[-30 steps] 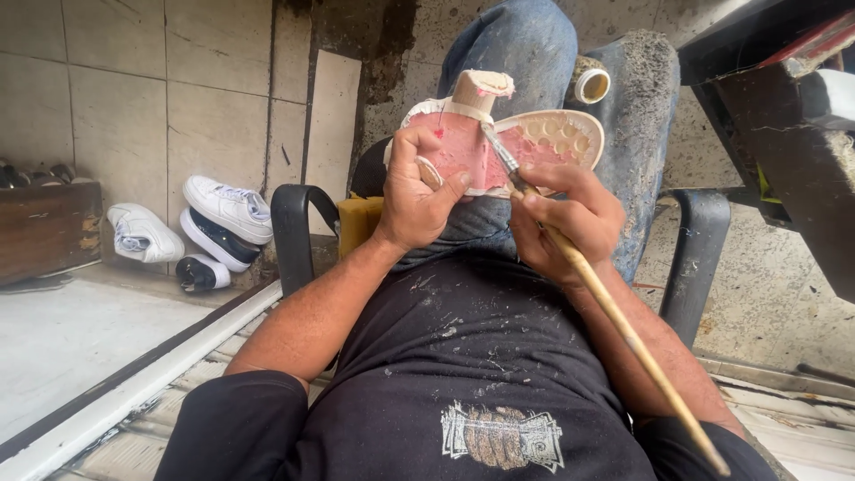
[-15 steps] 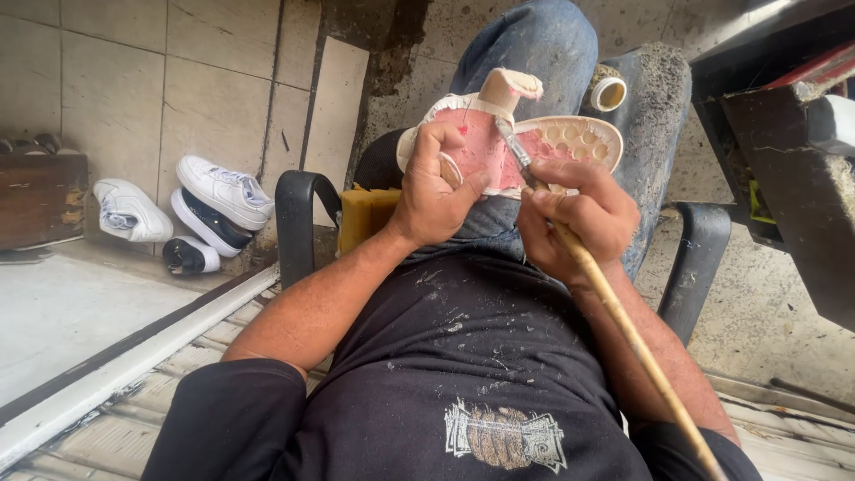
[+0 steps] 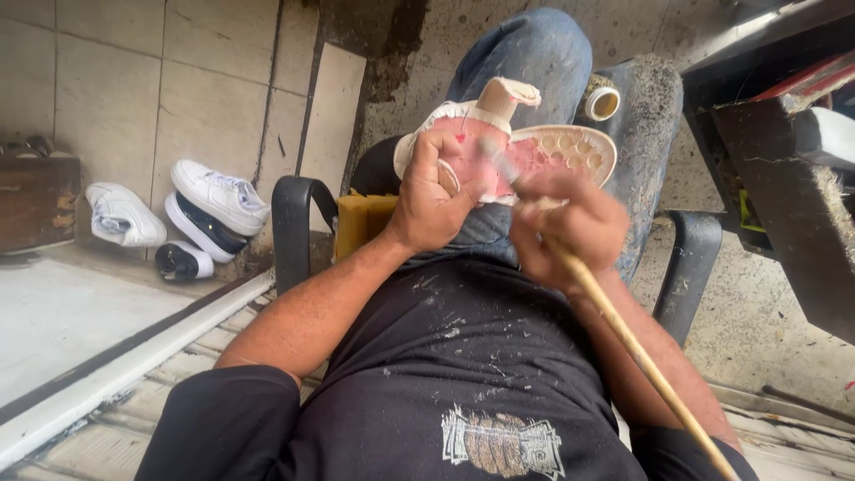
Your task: Marking a shoe sole with a pen and applying a liquid coating with a brush during a repair process.
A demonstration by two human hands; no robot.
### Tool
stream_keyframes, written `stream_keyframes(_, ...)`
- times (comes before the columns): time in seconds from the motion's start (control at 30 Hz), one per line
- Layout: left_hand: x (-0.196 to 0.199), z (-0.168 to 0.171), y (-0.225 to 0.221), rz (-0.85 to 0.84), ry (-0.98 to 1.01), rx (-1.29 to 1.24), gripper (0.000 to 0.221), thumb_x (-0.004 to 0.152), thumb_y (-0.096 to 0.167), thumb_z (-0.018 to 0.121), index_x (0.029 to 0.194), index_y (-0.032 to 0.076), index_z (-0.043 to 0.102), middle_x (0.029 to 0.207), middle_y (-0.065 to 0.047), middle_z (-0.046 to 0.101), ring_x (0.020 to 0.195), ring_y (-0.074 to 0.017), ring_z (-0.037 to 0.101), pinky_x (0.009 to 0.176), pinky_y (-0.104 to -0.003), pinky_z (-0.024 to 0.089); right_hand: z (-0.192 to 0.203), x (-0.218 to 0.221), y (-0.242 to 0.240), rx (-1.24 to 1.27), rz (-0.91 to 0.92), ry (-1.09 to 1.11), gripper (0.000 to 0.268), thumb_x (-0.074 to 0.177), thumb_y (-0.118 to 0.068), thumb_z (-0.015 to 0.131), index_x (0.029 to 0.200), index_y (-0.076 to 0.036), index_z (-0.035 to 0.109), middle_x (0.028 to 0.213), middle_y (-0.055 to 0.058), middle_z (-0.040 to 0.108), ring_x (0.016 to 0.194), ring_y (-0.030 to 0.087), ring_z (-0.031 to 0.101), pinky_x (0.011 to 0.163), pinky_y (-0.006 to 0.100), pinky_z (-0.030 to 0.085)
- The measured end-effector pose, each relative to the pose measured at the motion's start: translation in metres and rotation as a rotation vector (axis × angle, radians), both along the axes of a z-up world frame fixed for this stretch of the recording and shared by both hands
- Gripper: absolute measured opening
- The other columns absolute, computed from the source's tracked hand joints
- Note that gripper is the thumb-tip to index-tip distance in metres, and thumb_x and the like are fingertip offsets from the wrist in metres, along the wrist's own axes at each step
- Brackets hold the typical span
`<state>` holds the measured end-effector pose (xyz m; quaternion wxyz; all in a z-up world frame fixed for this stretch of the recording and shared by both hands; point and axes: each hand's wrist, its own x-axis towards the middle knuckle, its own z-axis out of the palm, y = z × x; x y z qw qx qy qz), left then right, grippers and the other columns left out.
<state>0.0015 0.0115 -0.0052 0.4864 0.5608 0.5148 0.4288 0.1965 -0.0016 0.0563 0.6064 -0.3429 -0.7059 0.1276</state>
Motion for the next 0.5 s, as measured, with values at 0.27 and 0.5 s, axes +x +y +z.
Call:
stream_keyframes(0.27, -0.001, 0.019, 0.004, -0.020, 0.017, -0.013, 0.042, 0.084, 0.023, 0.080, 0.111, 0.016, 0.048, 0.063, -0.007, 0.069, 0.069, -0.0222, 0.076, 0.063, -0.031, 0.059, 0.006, -0.008, -0.001, -0.057, 0.067, -0.048, 0.019, 0.079, 0.008, 0.082, 0.073, -0.006, 0.070, 0.084, 0.019, 0.075, 0.064, 0.037, 0.070, 0.057, 0.044, 0.056)
stream_keyframes(0.5, -0.006, 0.006, -0.002, -0.031, 0.077, -0.104, 0.047, 0.084, 0.032, 0.079, 0.114, 0.020, 0.045, 0.063, 0.000, 0.070, 0.072, -0.0266, 0.077, 0.067, -0.038, 0.059, 0.061, 0.007, 0.006, -0.152, 0.119, -0.062, 0.025, 0.078, 0.012, 0.076, 0.068, -0.008, 0.066, 0.079, 0.014, 0.072, 0.056, 0.030, 0.062, 0.054, 0.039, 0.053)
